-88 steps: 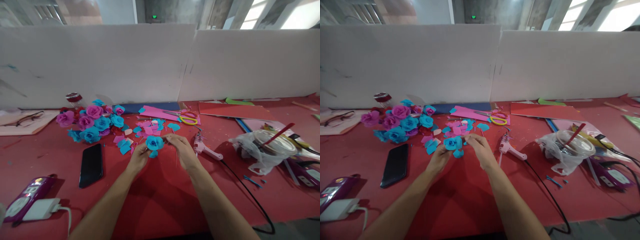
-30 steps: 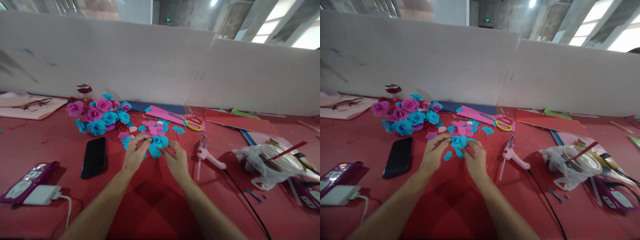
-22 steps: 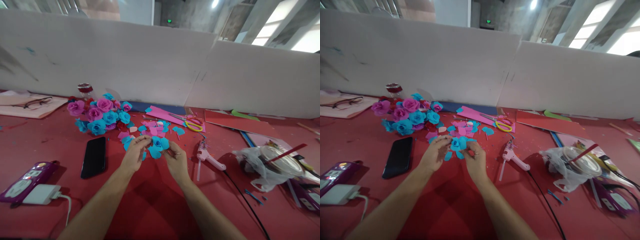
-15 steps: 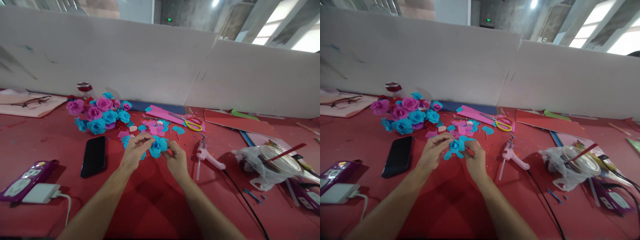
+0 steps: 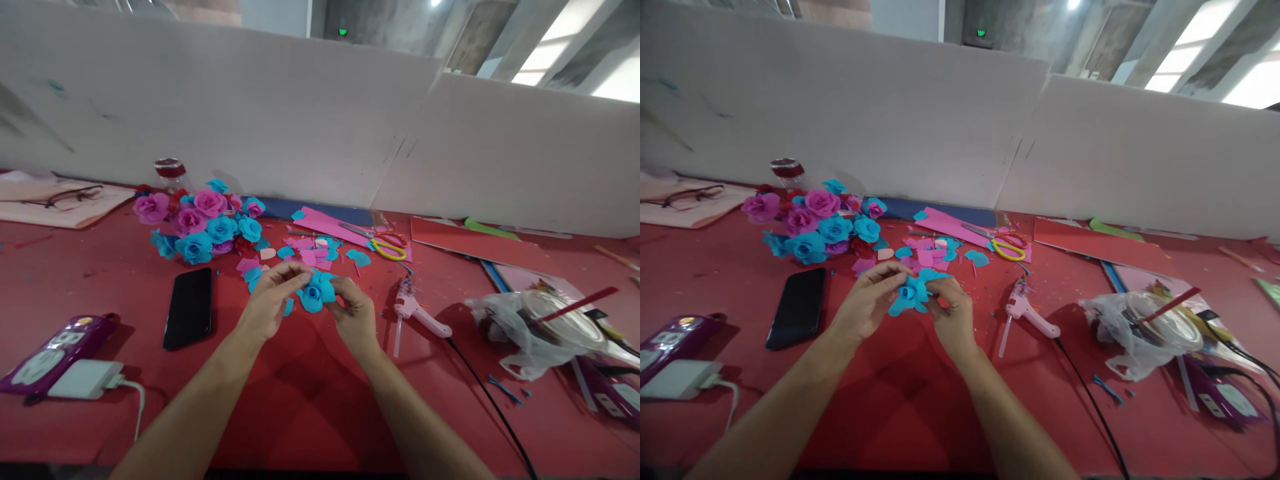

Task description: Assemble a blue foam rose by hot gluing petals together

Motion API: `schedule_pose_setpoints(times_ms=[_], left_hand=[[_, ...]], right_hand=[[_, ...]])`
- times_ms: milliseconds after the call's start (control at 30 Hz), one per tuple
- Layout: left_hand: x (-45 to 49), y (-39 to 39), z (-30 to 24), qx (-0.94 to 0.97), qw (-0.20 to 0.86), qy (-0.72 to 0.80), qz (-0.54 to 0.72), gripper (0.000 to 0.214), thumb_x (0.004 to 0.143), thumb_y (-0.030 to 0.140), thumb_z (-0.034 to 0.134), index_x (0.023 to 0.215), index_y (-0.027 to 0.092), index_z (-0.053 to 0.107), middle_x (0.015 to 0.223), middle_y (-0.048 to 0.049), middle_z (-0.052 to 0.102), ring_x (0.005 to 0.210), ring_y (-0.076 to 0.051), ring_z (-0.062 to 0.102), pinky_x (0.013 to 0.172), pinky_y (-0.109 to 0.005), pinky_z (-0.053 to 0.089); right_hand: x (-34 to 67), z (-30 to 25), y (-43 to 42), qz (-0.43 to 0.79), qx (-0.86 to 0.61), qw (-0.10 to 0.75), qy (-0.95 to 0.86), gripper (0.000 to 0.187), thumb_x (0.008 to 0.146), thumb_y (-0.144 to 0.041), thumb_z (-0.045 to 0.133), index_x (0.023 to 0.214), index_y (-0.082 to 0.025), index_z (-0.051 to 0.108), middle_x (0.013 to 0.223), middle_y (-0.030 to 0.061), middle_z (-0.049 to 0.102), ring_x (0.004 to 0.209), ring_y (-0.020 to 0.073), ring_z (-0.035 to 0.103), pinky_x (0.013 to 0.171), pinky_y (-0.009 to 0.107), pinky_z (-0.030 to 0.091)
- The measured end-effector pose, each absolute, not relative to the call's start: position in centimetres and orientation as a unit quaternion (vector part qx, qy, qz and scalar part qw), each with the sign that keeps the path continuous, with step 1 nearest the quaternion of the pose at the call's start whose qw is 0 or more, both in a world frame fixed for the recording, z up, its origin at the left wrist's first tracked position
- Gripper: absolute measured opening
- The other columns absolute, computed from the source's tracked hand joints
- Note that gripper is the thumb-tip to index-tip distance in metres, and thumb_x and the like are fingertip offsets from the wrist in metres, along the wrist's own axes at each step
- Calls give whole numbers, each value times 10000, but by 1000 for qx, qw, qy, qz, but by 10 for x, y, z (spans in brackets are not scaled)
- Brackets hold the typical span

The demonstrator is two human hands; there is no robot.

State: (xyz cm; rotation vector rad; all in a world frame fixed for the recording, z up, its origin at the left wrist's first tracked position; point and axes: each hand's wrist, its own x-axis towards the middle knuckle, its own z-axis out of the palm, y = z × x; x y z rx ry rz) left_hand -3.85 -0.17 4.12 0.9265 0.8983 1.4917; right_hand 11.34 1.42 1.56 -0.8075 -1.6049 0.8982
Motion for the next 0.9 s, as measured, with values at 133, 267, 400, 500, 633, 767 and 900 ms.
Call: schedule_pose_setpoints(times_ms=[133, 267, 400, 500, 633, 767, 900], left_hand=[[-39, -2, 41, 427, 505, 391, 640, 255, 740, 231, 694, 991, 203, 654, 748, 16, 598, 695, -88, 560, 664, -206, 451], [-37, -3, 43, 433, 523, 396, 619, 322, 719, 205, 703, 1025, 204, 601, 741, 12, 639, 670, -104, 586, 627, -216, 460], [-38, -4, 46, 416, 540, 386, 621, 392, 695, 164, 705, 1060, 204, 570, 712, 20, 647, 656, -105, 588, 641, -225, 464], [-41, -3, 45, 391, 548, 379, 635, 349, 691, 134, 679, 1021, 207, 594, 730, 20, 645, 671, -101, 584, 654, -225, 458], [-43, -6, 44, 400, 562, 404, 601, 132, 764, 265, 623, 691, 156, 631, 646, 4, 608, 564, -86, 530, 546, -216, 408], [-36, -9, 44, 429, 593, 410, 544, 195, 734, 274, 674, 594, 145, 634, 556, 10, 562, 536, -75, 487, 533, -210, 375], [-32, -9, 44, 377, 617, 398, 565, 118, 671, 216, 717, 592, 160, 651, 574, 21, 570, 560, -74, 507, 565, -206, 393]], right_hand=[[114, 10, 16, 402, -364, 535, -647, 91, 756, -210, 639, 829, -246, 679, 838, 26, 659, 812, 187, 589, 785, 342, 471], [114, 10, 17, 408, -365, 538, -641, 105, 732, -181, 641, 809, -239, 681, 815, 22, 657, 797, 178, 585, 783, 335, 471], [114, 10, 16, 438, -365, 541, -619, 86, 726, -220, 670, 811, -226, 683, 817, 20, 657, 791, 173, 589, 773, 321, 479], [112, 9, 16, 458, -372, 539, -601, 77, 728, -263, 673, 786, -212, 673, 800, 15, 656, 768, 167, 588, 746, 306, 487], [112, 7, 17, 448, -384, 560, -582, 95, 722, -273, 677, 779, -197, 671, 774, 17, 654, 752, 162, 582, 741, 303, 483], [113, 9, 18, 434, -395, 575, -571, 86, 701, -242, 682, 775, -198, 687, 755, 19, 656, 747, 166, 581, 749, 313, 479], [112, 11, 17, 451, -380, 582, -559, 68, 706, -223, 677, 768, -201, 693, 750, 13, 658, 746, 165, 583, 743, 308, 480]])
